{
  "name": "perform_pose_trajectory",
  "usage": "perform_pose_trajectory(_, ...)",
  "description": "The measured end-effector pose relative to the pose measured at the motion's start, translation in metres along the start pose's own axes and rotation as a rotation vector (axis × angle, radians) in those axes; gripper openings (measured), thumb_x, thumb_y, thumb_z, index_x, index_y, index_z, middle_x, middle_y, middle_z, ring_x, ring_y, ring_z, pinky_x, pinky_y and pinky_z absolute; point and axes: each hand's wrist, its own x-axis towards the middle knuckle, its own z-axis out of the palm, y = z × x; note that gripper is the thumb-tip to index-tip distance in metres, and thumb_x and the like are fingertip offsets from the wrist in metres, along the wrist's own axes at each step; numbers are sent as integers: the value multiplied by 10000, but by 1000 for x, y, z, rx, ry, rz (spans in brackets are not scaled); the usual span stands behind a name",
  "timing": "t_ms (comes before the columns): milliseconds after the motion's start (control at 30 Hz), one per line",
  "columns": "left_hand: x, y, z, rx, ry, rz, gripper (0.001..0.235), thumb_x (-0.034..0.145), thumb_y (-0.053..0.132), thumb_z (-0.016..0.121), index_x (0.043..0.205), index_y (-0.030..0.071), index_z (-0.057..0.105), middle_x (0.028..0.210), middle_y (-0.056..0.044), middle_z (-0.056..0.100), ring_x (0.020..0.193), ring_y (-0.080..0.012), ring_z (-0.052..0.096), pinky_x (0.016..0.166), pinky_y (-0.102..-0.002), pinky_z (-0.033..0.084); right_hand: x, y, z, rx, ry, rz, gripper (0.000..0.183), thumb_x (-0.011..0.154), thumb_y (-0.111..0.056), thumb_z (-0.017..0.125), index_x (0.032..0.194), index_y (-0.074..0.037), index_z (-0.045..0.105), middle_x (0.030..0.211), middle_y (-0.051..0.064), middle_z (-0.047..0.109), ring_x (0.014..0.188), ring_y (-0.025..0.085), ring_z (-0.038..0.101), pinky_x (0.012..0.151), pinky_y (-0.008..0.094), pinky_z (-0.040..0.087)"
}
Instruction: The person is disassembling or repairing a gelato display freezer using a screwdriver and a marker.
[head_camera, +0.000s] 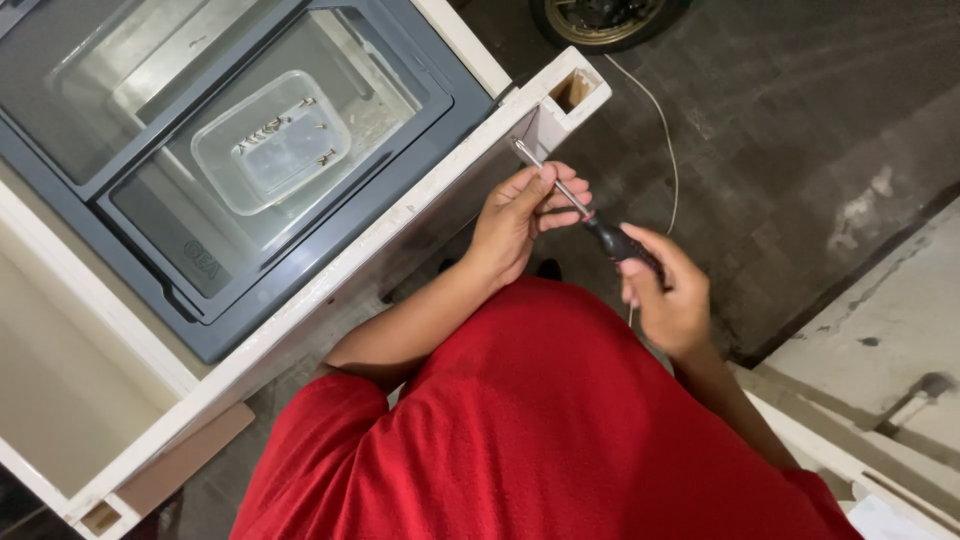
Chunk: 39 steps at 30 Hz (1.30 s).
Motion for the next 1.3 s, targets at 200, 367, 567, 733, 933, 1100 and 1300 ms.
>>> perform_pose_trajectory(200,4,1,2,0,5,23,366,1090,322,563,1253,8,653,1199,-165,725,1122,-248,712,953,-380,592,2,-2,7,-754,219,-727,434,1043,-121,714,1430,11,568,1206,190,542,916,310,625,795,365,532)
perform_pose_trajectory(367,3,0,0,-6,7,30,363,1097,332,551,1232,11,652,1192,-164,726,1118,-262,717,924,-375,597,19,5,-4,718,-356,-21,489,1116,-338,515,1412,44,593,1080,290,647,616,203,659,498,259,528)
perform_pose_trajectory(567,6,17,-1,-206,101,22,327,1073,296,578,1297,71,656,1191,-91,718,1151,-211,702,910,-334,582,10,4,15,-793,145,-807,379,945,-9,785,1302,-47,662,1188,175,520,879,217,614,741,314,527)
perform_pose_trajectory(733,16,2,-9,-604,125,-18,253,1040,249,641,1235,93,680,1180,-48,731,1177,-205,700,936,-338,605,13,6,16,-840,157,-859,421,889,57,840,1269,-34,683,1184,167,534,947,242,626,790,329,550)
perform_pose_trajectory(933,21,-7,-7,-731,106,7,188,1031,221,675,1181,110,696,1164,-37,739,1158,-205,706,914,-334,628,15,9,9,-829,111,-908,432,904,53,827,1297,-7,658,1217,182,530,1002,267,642,831,345,578)
perform_pose_trajectory(1100,20,-9,-4,-702,131,60,176,1046,220,662,1181,114,704,1130,-39,740,1117,-207,714,891,-350,633,12,10,1,-765,94,-874,446,906,54,825,1311,16,643,1220,176,544,1013,263,654,814,338,570)
perform_pose_trajectory(1300,24,-12,2,-667,120,178,163,1085,216,582,1149,113,691,1095,-47,768,1088,-213,733,895,-361,630,5,11,-33,-528,40,-724,430,902,35,794,1299,23,629,1219,146,577,995,219,624,839,301,531)
